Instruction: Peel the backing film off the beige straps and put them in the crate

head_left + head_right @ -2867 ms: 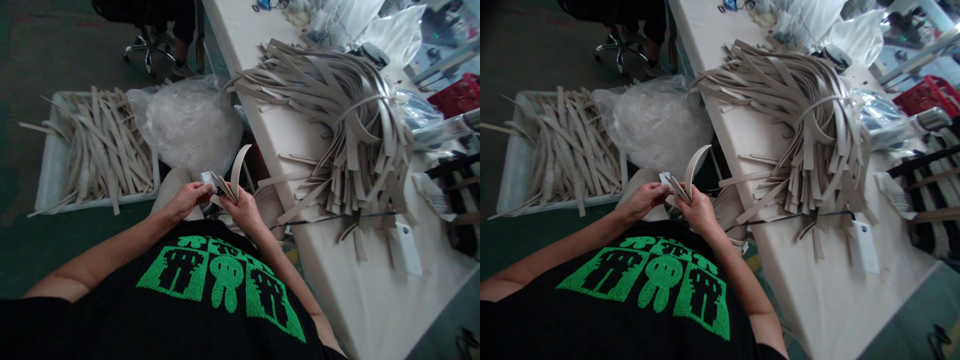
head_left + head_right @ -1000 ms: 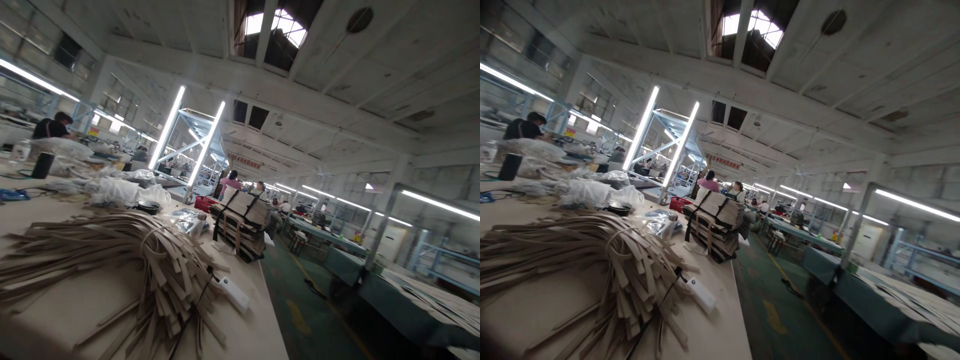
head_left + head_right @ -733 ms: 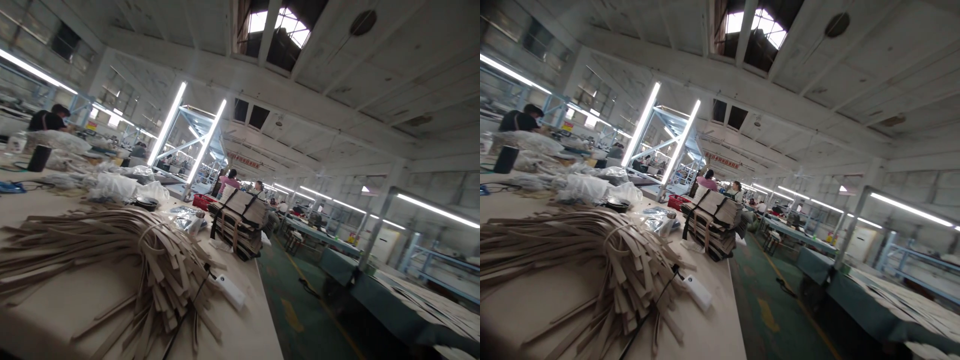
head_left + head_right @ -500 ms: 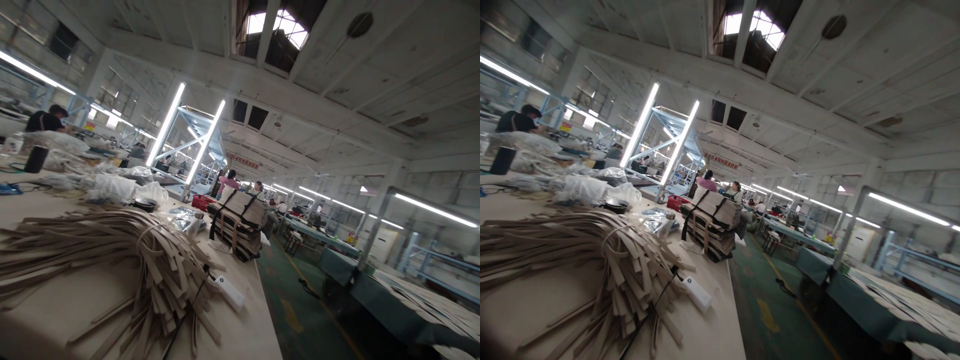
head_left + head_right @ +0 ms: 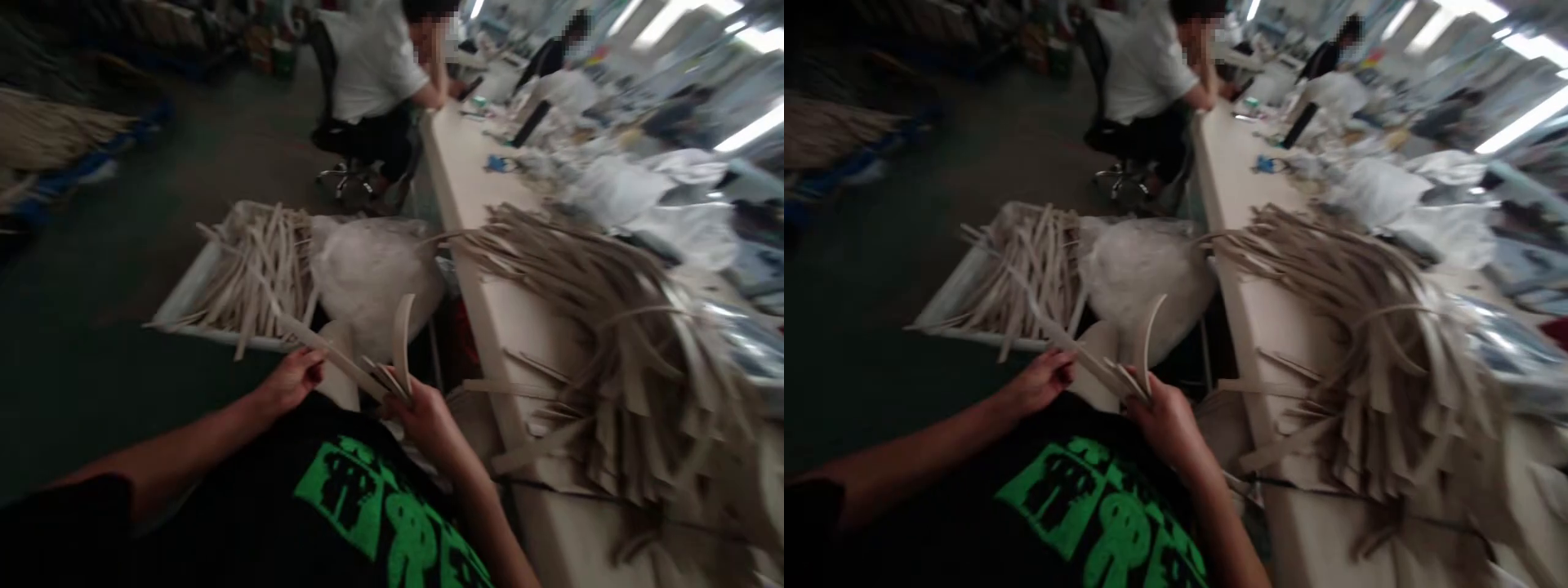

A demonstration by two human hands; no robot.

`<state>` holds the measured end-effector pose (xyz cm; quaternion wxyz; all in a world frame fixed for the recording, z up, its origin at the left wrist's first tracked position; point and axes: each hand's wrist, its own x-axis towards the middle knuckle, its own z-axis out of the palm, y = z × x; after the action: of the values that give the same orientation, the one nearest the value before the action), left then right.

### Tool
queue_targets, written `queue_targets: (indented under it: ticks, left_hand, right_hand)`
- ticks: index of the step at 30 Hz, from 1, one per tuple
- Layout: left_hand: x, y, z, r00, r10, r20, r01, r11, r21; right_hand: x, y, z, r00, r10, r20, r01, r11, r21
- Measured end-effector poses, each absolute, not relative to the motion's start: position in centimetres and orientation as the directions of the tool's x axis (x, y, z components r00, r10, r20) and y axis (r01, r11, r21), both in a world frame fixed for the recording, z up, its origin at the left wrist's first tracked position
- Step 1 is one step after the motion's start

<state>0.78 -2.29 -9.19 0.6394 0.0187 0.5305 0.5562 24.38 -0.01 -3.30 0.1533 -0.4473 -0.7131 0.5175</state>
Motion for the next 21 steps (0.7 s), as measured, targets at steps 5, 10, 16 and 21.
queue_targets:
  ticks: [5, 10, 16, 21]
  left_hand:
    - [1.8, -2.8, -8.7, -0.055, 0.669, -0.741, -0.823, 0.390, 0.413]
    - [3.4, -1.4, -7.2, -0.088, 0.771, -0.631, -0.831, 0.293, 0.474]
    - [5.2, -2.0, -7.9, -0.022, 0.766, -0.642, -0.811, 0.362, 0.459]
    - [6.3, -2.3, -8.4, 0.032, 0.724, -0.689, -0.782, 0.447, 0.434]
  right_hand:
    - [24.9, 0.7, -4.0, -0.537, 0.802, -0.262, 0.547, 0.095, -0.831]
    - [24.8, 0.3, -3.2, -0.493, 0.811, -0.315, 0.550, 0.009, -0.835]
    - [26.3, -0.1, -1.9, -0.459, 0.834, -0.305, 0.614, 0.049, -0.788]
    - [27.4, -0.1, -1.4, -0.450, 0.844, -0.293, 0.723, 0.152, -0.673]
